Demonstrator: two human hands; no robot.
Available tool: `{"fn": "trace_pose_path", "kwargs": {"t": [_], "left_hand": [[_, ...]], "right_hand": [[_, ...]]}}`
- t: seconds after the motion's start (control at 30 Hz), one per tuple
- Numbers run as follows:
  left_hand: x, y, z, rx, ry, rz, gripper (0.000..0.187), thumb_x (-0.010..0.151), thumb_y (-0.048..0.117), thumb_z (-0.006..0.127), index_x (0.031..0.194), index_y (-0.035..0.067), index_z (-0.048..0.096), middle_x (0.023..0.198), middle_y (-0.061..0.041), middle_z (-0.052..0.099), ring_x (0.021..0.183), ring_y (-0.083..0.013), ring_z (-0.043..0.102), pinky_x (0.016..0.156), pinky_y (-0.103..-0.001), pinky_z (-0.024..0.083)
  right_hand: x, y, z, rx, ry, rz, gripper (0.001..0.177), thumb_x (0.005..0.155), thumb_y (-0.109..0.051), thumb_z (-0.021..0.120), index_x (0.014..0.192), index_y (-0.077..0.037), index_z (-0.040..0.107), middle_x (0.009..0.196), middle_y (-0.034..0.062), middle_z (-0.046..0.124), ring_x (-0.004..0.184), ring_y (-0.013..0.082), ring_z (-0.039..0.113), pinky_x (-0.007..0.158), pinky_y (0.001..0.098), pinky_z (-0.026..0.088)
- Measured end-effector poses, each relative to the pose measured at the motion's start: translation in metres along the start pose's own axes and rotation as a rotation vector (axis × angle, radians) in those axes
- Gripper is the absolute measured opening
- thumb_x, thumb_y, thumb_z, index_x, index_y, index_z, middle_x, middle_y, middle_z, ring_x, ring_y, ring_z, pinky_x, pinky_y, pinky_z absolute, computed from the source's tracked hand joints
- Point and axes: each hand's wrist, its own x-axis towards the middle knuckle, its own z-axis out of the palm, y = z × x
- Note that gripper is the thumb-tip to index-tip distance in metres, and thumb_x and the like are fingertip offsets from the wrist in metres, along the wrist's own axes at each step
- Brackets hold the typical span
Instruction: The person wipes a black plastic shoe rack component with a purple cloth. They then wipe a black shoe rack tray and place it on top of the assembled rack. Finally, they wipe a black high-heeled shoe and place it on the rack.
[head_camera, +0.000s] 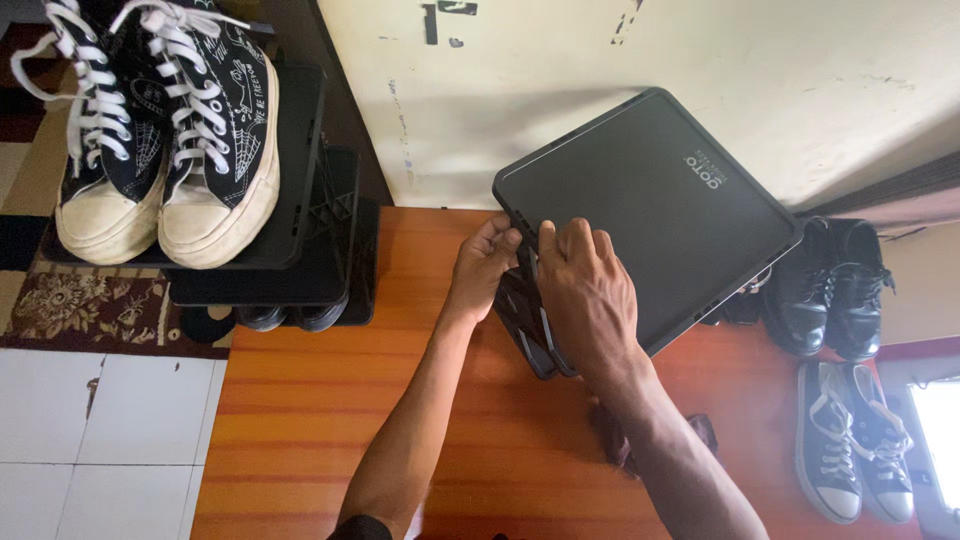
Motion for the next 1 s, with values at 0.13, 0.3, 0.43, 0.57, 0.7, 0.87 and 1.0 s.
{"fn": "trace_pose_path", "kwargs": {"t": [0.13,0.3,0.43,0.57,0.7,0.87,1.0], "left_hand": [[0.002,-0.006,-0.001,0.012,0.030,-0.025,0.037,0.100,0.036,0.066,0.123,0.007,0.066,0.097,0.005,0.070,0.081,-0.0053,0.058,0.074,-0.022,0.048],[-0.026,0.004,0.013,0.230,0.288,0.139,0.038,0.105,0.039,0.063,0.125,0.007,0.061,0.103,0.001,0.066,0.091,-0.0041,0.061,0.081,-0.021,0.052],[-0.083,0.020,0.051,0.310,0.213,0.096,0.046,0.099,0.044,0.072,0.119,0.004,0.062,0.114,-0.008,0.059,0.081,-0.0165,0.063,0.071,-0.032,0.054],[-0.091,0.036,0.067,0.924,0.034,0.509,0.057,0.090,0.055,0.070,0.124,0.009,0.065,0.133,-0.010,0.061,0.125,-0.0272,0.054,0.111,-0.044,0.039],[-0.088,0.034,0.074,0.880,0.054,0.390,0.060,0.088,0.059,0.075,0.124,0.012,0.068,0.133,-0.005,0.067,0.129,-0.0251,0.055,0.114,-0.045,0.038],[-0.080,0.015,0.068,0.875,0.090,0.378,0.051,0.091,0.058,0.075,0.118,0.015,0.071,0.122,0.000,0.074,0.121,-0.0187,0.062,0.113,-0.041,0.041],[-0.081,0.017,0.072,0.842,0.079,0.370,0.049,0.092,0.055,0.073,0.116,0.012,0.071,0.118,-0.001,0.070,0.118,-0.0191,0.058,0.111,-0.041,0.042]], "right_hand": [[0.000,0.002,-0.008,0.034,0.028,-0.050,0.047,0.083,-0.014,0.073,0.128,-0.001,0.064,0.099,0.0118,0.058,0.091,0.0283,0.062,0.073,0.0386,0.057],[-0.023,0.046,-0.046,0.652,-0.173,0.194,0.042,0.096,-0.024,0.070,0.136,-0.013,0.066,0.114,0.0063,0.065,0.097,0.0206,0.070,0.082,0.0331,0.060],[-0.055,0.049,-0.060,0.366,-0.127,0.085,0.061,0.076,-0.032,0.084,0.132,-0.013,0.069,0.120,0.0072,0.062,0.110,0.0256,0.060,0.092,0.0399,0.052],[-0.075,0.036,-0.056,0.112,-0.086,0.075,0.067,0.068,-0.026,0.086,0.131,-0.011,0.070,0.120,0.0122,0.058,0.113,0.0318,0.054,0.093,0.0458,0.049],[-0.078,0.036,-0.052,0.207,-0.101,0.129,0.060,0.074,-0.015,0.084,0.132,-0.012,0.070,0.114,0.0112,0.058,0.107,0.0310,0.055,0.092,0.0433,0.052],[-0.082,0.038,-0.053,0.252,-0.045,0.119,0.053,0.077,-0.010,0.081,0.130,-0.014,0.072,0.113,0.0103,0.058,0.106,0.0295,0.057,0.089,0.0403,0.054],[-0.083,0.035,-0.052,0.223,-0.017,0.109,0.051,0.080,-0.011,0.081,0.130,-0.014,0.072,0.113,0.0095,0.058,0.107,0.0290,0.058,0.090,0.0402,0.054]]}}
